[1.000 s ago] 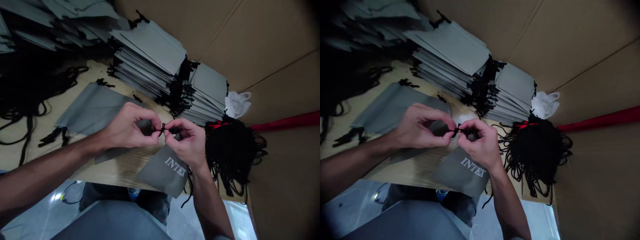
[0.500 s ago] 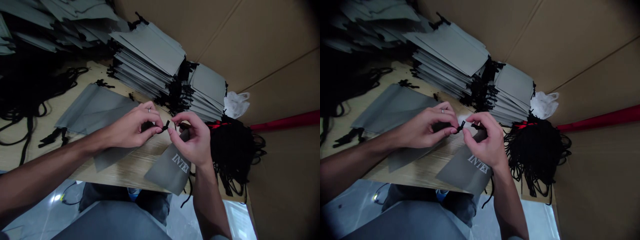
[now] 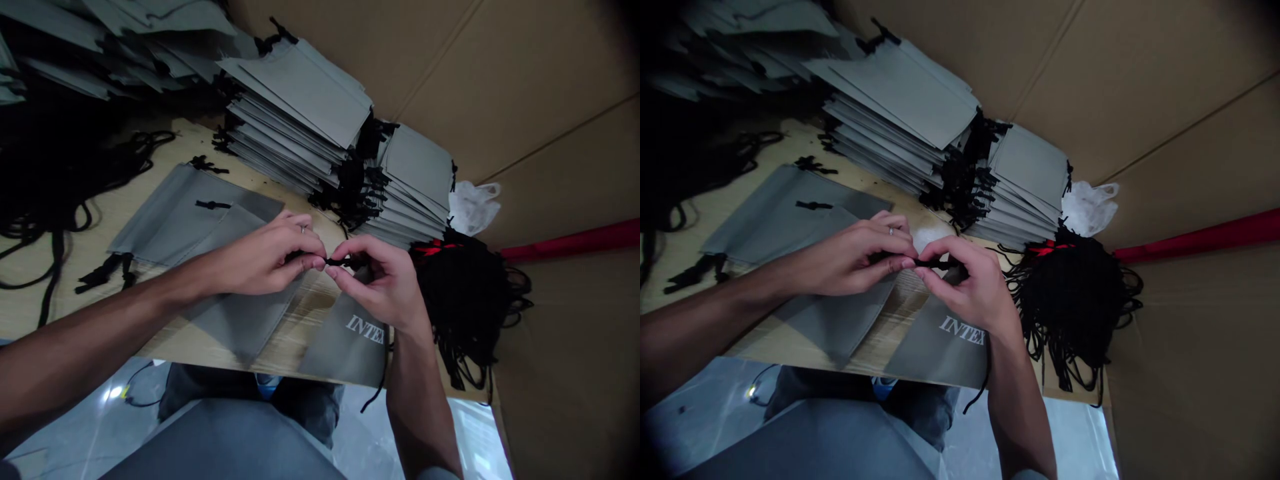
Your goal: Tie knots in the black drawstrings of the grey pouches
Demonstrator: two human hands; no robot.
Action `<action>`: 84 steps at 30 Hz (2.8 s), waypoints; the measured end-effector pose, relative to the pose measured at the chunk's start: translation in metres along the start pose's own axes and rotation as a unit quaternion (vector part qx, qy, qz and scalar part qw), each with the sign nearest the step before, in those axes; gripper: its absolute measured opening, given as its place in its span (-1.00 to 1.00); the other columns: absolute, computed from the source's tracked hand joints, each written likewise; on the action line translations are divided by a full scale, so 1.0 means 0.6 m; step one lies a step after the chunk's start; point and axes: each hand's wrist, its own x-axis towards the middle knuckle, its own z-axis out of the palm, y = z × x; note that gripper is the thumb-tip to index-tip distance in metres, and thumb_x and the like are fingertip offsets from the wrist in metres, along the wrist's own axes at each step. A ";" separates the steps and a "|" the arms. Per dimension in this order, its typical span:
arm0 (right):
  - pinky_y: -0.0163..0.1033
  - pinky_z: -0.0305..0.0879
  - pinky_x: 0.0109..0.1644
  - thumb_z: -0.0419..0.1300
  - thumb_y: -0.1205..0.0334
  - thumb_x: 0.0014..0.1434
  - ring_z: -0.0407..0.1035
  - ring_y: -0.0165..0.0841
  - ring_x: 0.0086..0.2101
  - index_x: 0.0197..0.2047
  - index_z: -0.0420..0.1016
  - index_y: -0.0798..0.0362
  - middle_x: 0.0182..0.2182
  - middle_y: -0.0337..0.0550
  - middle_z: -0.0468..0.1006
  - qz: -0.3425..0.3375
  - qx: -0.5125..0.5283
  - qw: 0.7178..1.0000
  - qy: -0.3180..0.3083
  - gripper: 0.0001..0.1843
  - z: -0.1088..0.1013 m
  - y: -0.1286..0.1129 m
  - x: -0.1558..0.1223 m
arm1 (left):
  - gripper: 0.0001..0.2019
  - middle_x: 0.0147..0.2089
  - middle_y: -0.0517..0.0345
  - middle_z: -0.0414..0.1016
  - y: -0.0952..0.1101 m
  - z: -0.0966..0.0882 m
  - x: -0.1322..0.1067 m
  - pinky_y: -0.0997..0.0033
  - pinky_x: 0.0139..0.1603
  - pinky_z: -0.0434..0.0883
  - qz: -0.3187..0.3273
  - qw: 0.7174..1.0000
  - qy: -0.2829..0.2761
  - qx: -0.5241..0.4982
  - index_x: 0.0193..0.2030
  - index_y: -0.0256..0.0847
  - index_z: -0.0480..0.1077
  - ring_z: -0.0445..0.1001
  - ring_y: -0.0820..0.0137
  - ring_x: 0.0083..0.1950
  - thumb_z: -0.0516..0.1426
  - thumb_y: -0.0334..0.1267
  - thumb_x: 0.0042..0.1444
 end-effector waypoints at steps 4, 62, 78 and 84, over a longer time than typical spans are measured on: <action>-0.24 0.46 -0.12 0.44 0.35 0.24 0.56 -0.39 -0.26 -0.10 0.69 -0.06 -0.23 -0.28 0.73 -0.008 0.008 1.000 0.007 -0.83 0.006 0.002 0.001 | -0.75 -0.36 0.21 0.46 -0.002 0.004 0.003 0.18 0.07 0.23 0.033 0.999 0.006 -0.002 -0.29 -0.20 0.40 0.38 0.34 -0.17 0.03 -0.40 0.45; -0.22 0.54 -0.24 0.46 0.21 0.31 0.61 -0.33 -0.36 -0.22 0.61 -0.08 -0.34 -0.30 0.71 -0.048 -0.133 0.987 0.077 -0.89 -0.001 -0.003 -0.003 | -0.87 -0.11 0.13 0.70 0.010 -0.002 0.006 0.46 -0.08 0.47 -0.058 0.975 0.171 -0.131 -0.09 -0.19 0.64 0.60 0.41 -0.12 0.28 -0.19 0.38; -0.28 0.49 -0.27 0.49 0.25 0.26 0.58 -0.37 -0.36 -0.21 0.35 -0.08 -0.34 -0.33 0.62 0.002 -0.074 0.996 0.046 -0.67 0.000 0.010 -0.008 | -0.90 -0.09 0.14 0.69 0.011 -0.004 0.006 0.46 -0.04 0.47 -0.028 0.981 0.149 -0.119 -0.09 -0.18 0.63 0.61 0.41 -0.07 0.25 -0.28 0.42; -0.31 0.46 -0.27 0.50 0.27 0.24 0.57 -0.38 -0.35 -0.21 0.35 -0.08 -0.33 -0.34 0.63 -0.001 -0.082 0.996 0.041 -0.65 -0.001 0.009 -0.007 | -0.89 -0.10 0.14 0.69 0.009 -0.002 0.005 0.48 -0.06 0.46 -0.012 0.984 0.142 -0.110 -0.09 -0.19 0.62 0.60 0.42 -0.07 0.23 -0.29 0.44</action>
